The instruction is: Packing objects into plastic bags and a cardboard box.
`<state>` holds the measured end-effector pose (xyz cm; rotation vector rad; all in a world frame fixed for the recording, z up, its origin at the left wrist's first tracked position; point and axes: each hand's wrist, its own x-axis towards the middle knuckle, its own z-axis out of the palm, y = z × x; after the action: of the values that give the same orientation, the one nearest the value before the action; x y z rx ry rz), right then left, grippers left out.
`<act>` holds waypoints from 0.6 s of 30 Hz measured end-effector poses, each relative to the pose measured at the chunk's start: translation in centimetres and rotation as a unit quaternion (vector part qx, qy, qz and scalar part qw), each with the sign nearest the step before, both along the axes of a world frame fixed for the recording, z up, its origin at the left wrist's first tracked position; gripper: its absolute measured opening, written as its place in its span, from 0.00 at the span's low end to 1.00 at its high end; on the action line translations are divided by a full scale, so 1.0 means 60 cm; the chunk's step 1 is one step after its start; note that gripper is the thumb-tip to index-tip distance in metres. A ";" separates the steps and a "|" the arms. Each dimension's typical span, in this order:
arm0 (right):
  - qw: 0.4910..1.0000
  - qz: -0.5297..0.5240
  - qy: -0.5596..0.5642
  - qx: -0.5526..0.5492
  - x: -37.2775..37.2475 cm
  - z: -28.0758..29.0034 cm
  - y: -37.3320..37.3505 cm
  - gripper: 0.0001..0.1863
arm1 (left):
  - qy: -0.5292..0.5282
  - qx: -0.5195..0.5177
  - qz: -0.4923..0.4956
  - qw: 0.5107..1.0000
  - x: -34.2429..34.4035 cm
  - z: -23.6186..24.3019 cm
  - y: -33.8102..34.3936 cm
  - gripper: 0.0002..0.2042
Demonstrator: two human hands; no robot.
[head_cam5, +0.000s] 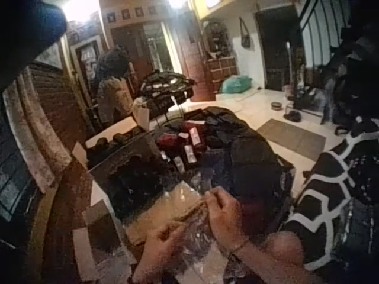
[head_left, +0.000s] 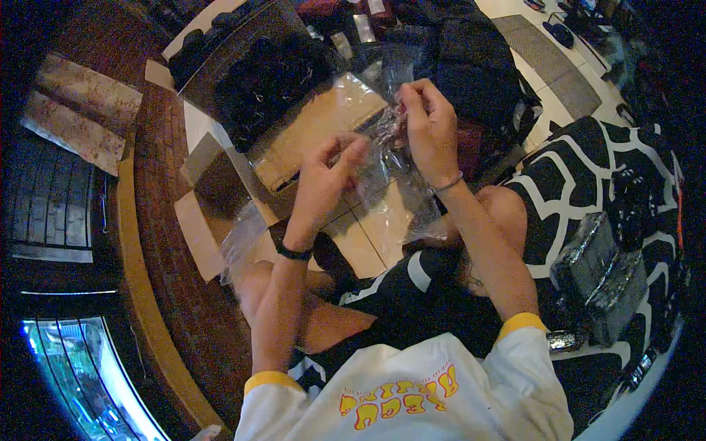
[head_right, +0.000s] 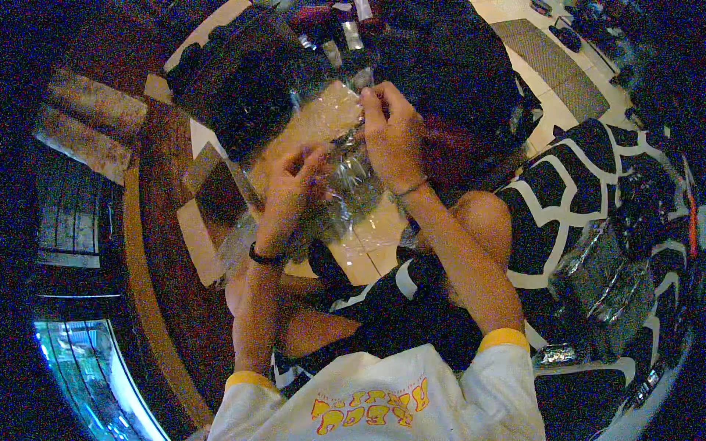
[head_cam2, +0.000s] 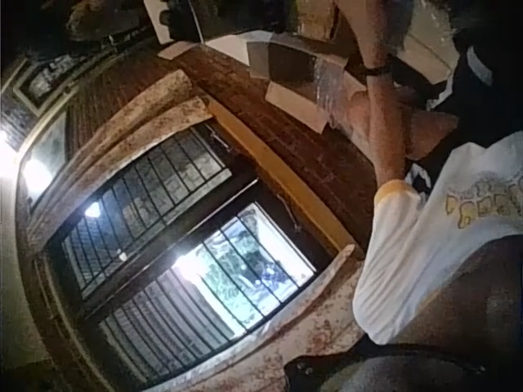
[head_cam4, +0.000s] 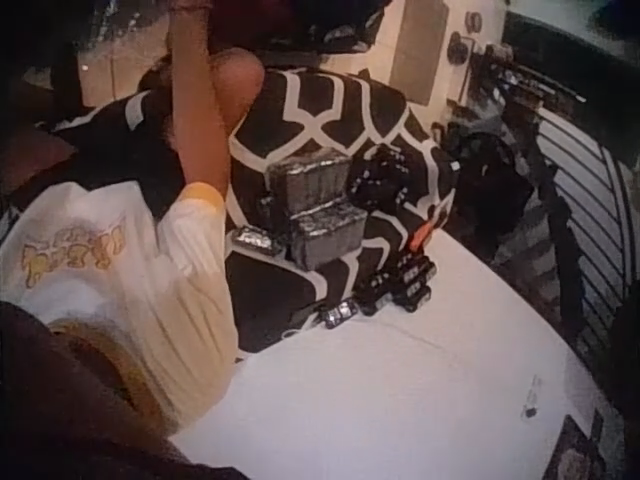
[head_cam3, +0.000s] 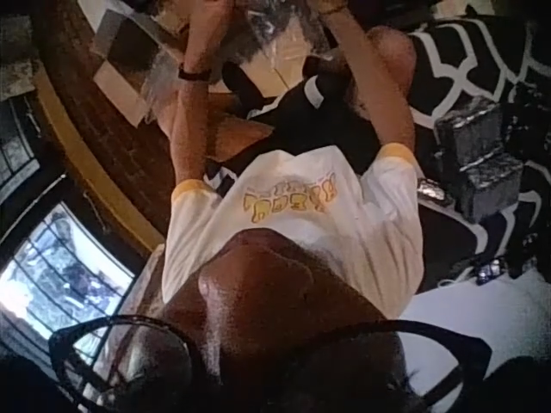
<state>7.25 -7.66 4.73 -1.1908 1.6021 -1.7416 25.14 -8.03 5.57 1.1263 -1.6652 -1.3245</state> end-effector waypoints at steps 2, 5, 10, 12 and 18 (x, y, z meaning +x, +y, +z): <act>0.998 -0.023 0.055 0.000 0.001 0.002 0.005 0.14 | 0.032 0.020 -0.003 0.999 -0.006 -0.003 -0.003 0.16; 0.994 -0.018 0.108 -0.015 0.019 -0.003 0.011 0.13 | 0.128 0.056 0.035 0.990 -0.007 -0.009 -0.010 0.16; 0.996 0.035 0.069 -0.054 0.039 -0.007 0.014 0.12 | 0.190 0.099 0.113 0.970 0.012 0.000 -0.021 0.16; 0.991 0.111 -0.074 -0.010 0.034 -0.004 0.013 0.11 | 0.193 0.067 0.084 0.975 0.018 0.008 -0.026 0.16; 0.953 0.193 -0.231 -0.017 0.016 -0.004 0.003 0.10 | 0.175 0.057 0.087 0.979 0.020 0.010 -0.026 0.15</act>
<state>8.19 -7.45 4.52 -0.9387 0.9937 -1.6365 26.35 -9.60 6.16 1.0087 -1.2223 -1.4255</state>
